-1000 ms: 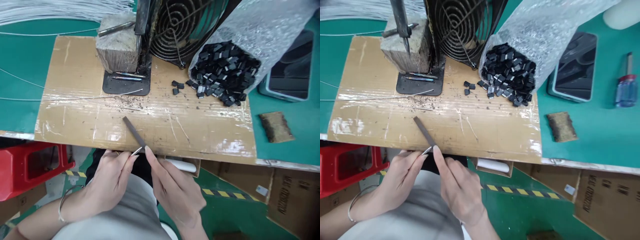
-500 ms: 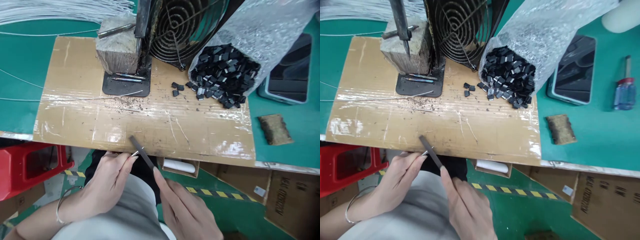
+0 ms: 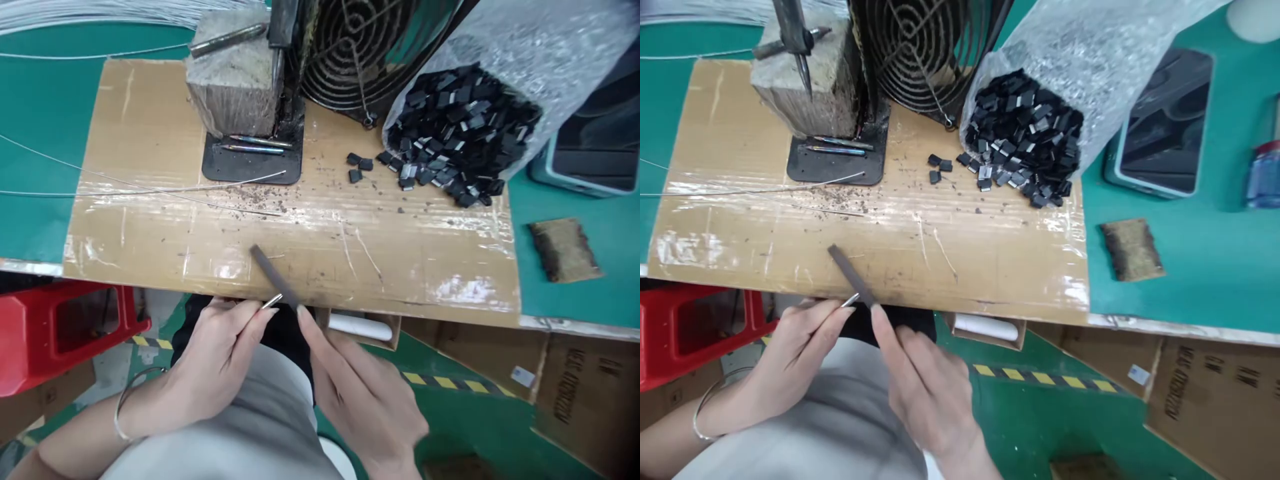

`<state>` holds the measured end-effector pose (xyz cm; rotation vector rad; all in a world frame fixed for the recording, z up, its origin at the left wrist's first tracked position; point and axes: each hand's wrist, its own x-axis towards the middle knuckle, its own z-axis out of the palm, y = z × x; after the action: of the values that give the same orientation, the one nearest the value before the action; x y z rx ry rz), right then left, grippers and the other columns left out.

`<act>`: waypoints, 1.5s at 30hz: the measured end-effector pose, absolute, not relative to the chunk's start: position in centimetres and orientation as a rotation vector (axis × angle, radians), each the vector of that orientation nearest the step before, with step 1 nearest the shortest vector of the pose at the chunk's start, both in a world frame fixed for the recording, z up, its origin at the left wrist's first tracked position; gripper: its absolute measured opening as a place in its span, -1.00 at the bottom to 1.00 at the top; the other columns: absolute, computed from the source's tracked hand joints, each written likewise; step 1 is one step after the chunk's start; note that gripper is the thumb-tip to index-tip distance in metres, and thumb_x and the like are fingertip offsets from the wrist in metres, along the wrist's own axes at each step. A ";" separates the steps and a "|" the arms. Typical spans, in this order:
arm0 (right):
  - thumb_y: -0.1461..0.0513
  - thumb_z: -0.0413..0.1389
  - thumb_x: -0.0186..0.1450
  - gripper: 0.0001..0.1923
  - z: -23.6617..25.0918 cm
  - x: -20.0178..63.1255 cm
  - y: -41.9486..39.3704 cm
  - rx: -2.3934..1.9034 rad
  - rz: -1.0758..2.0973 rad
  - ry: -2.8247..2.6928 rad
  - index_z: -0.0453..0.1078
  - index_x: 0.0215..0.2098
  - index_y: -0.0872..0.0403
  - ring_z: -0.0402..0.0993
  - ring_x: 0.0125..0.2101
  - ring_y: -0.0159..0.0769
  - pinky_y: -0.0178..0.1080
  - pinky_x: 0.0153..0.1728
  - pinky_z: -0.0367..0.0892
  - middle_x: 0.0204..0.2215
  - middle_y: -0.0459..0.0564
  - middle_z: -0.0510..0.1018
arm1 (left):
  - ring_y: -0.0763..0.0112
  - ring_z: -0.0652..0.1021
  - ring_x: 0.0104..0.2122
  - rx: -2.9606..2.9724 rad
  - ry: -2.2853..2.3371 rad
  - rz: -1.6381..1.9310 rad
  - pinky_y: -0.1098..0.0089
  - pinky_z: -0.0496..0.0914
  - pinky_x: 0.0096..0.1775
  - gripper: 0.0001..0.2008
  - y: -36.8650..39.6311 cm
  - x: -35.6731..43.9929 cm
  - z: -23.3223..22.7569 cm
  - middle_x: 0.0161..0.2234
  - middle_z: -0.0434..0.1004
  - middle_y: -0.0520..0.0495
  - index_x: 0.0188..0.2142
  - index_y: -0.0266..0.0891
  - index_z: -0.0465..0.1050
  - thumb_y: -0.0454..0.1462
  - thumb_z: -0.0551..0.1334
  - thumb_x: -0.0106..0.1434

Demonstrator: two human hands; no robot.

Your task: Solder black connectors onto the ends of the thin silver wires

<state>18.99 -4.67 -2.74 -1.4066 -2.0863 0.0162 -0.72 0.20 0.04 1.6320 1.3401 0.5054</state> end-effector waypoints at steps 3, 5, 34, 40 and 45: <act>0.44 0.11 0.44 -0.40 -2.8 18.9 -4.6 -1.420 0.017 -2.086 0.28 0.41 0.05 0.53 -0.47 -0.47 -0.43 -0.26 0.43 -0.37 -0.11 0.71 | 0.47 0.16 -0.54 1.604 1.344 0.503 0.37 0.12 -0.41 -0.61 0.2 -0.7 0.0 -0.57 0.10 0.16 -0.48 -0.16 0.06 -0.34 0.01 0.54; 0.45 0.10 0.44 -0.40 -2.5 19.1 -5.1 -1.445 0.066 -2.112 0.24 0.42 0.07 0.54 -0.48 -0.45 -0.40 -0.32 0.41 -0.40 -0.10 0.70 | 0.47 0.16 -0.53 1.588 1.345 0.484 0.38 0.12 -0.41 -0.61 0.1 -0.8 0.0 -0.57 0.09 0.16 -0.48 -0.16 0.04 -0.33 0.01 0.54; 0.45 0.15 0.41 -0.39 -2.9 18.9 -5.0 -1.435 0.014 -2.069 0.31 0.39 0.05 0.54 -0.49 -0.47 -0.43 -0.25 0.45 -0.39 -0.10 0.71 | 0.53 0.17 -0.59 1.394 1.306 0.460 0.40 0.12 -0.49 -0.56 0.6 -0.7 0.2 -0.60 0.11 0.17 -0.52 -0.17 0.10 -0.24 -0.01 0.55; 0.50 0.13 0.39 -0.36 -2.4 19.2 -6.0 -1.440 0.094 -2.069 0.28 0.40 0.12 0.52 -0.53 -0.44 -0.39 -0.31 0.43 -0.47 -0.10 0.67 | 0.52 0.14 -0.59 1.322 1.304 0.423 0.38 0.10 -0.50 -0.55 1.1 -0.7 0.8 -0.62 0.08 0.17 -0.55 -0.15 0.08 -0.21 -0.01 0.53; 0.47 0.14 0.40 -0.33 -3.2 18.7 -4.8 -1.433 0.001 -2.062 0.22 0.43 0.06 0.53 -0.51 -0.46 -0.44 -0.26 0.45 -0.40 -0.11 0.70 | 0.50 0.14 -0.59 1.241 1.286 0.438 0.37 0.10 -0.50 -0.54 1.4 -0.6 1.0 -0.63 0.08 0.16 -0.57 -0.14 0.08 -0.19 -0.02 0.51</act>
<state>18.75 -4.76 -3.17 -1.4326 -2.0617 0.0014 -0.58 1.39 1.03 1.2407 1.2857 0.4378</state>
